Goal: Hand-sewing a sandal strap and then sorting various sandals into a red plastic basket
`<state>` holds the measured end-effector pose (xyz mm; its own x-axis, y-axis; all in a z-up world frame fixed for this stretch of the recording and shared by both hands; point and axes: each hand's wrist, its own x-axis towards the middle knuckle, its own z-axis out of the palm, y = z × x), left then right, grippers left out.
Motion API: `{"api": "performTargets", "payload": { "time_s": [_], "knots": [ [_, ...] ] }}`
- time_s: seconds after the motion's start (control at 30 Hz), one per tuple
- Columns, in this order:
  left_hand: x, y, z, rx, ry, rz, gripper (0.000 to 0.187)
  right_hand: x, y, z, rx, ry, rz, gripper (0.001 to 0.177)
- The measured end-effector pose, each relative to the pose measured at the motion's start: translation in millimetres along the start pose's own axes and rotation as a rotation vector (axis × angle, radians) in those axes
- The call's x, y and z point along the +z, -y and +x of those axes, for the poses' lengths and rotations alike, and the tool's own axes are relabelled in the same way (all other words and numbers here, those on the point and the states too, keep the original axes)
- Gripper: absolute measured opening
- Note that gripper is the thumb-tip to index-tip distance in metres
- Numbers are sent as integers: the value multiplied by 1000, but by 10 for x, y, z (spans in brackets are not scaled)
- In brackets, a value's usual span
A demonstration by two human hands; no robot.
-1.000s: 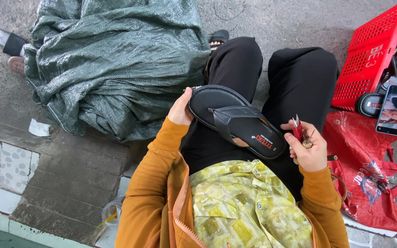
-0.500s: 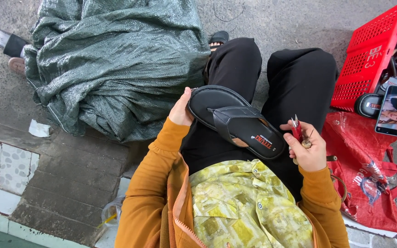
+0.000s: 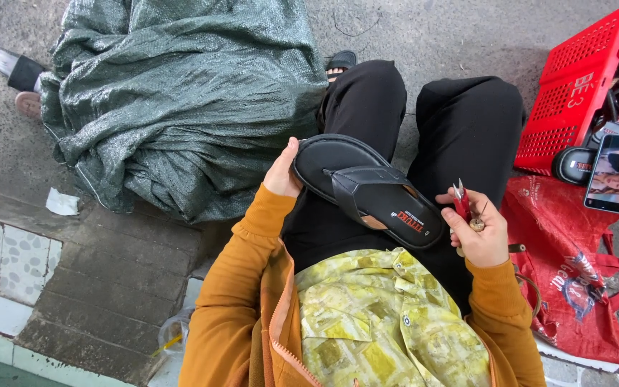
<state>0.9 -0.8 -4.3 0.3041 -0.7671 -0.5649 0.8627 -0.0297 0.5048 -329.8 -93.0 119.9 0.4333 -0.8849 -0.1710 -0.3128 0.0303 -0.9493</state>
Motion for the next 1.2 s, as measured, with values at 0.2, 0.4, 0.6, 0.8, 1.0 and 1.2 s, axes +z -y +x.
{"api": "performTargets", "payload": {
  "time_s": [0.2,0.4,0.6,0.8,1.0,1.2],
  "knots": [
    [-49,34,18,-6,22,-10,50,12,34,0,2,-3,4,31],
    [3,13,-51,-12,42,-48,55,17,30,-1,4,-5,8,31],
    [13,-12,-87,-8,103,-34,56,18,41,2,1,-9,12,31],
    [6,-13,-51,-12,142,-63,62,25,22,0,-6,-16,18,31],
    [83,-6,-81,9,176,-126,70,21,18,-1,-13,-16,19,31],
    [99,-40,-117,12,176,-136,71,14,-9,2,-12,-11,20,31]
  ]
}}
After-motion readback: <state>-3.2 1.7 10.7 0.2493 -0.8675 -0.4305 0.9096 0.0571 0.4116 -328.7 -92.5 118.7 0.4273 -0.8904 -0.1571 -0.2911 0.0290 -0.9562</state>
